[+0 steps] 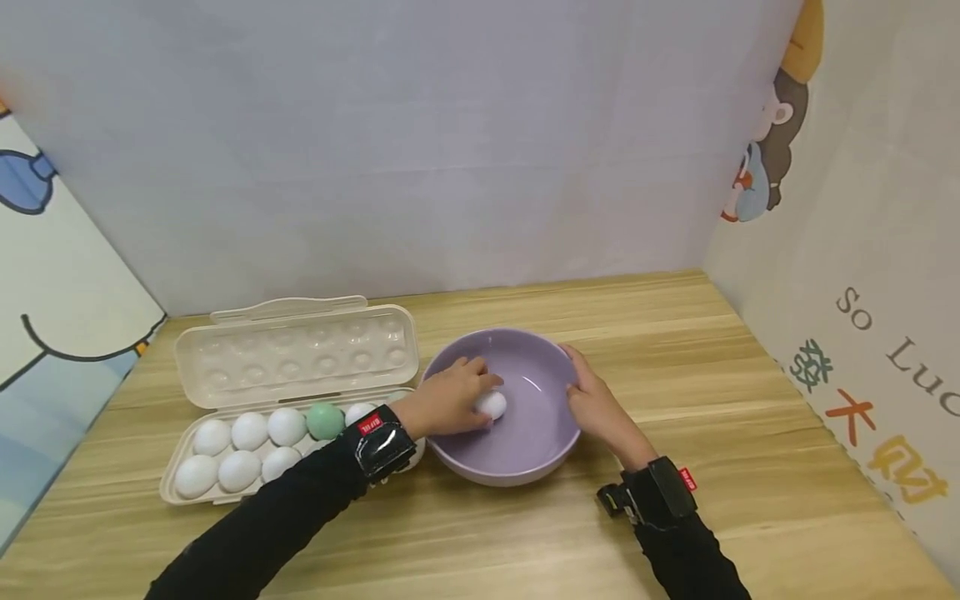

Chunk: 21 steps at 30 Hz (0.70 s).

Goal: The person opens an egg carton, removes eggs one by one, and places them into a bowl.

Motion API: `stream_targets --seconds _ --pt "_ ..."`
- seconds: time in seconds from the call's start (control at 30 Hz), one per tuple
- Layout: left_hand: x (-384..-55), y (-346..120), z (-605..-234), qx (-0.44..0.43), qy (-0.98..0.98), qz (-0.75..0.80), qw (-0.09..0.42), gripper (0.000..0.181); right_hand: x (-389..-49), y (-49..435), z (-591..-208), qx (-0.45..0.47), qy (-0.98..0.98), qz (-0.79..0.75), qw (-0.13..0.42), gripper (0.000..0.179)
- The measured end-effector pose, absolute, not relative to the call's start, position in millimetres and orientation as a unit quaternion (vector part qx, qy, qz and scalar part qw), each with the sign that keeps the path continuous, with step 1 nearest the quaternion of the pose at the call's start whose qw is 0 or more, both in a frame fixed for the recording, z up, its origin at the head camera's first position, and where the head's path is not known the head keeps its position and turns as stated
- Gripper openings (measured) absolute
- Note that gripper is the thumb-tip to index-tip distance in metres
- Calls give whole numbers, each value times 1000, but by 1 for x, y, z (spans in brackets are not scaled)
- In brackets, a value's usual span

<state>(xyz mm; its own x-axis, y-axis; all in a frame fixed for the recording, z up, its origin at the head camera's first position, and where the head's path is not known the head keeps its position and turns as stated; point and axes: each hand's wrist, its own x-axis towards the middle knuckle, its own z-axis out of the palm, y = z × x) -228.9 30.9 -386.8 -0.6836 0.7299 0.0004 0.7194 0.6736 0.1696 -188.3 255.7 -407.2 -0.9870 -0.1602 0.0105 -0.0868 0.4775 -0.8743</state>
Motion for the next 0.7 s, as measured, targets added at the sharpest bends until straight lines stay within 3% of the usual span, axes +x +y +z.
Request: stream_targets --seconds 0.33,0.5,0.7 --pt "-223 -34 -340 364 919 134 -76 35 -188 258 -409 -77 859 -506 37 58" --pt "-214 -59 -349 346 926 146 -39 34 -187 260 -407 -79 860 -502 34 58" --pt "-213 -69 -368 345 930 124 5 20 -188 255 -406 -85 859 -504 34 57"
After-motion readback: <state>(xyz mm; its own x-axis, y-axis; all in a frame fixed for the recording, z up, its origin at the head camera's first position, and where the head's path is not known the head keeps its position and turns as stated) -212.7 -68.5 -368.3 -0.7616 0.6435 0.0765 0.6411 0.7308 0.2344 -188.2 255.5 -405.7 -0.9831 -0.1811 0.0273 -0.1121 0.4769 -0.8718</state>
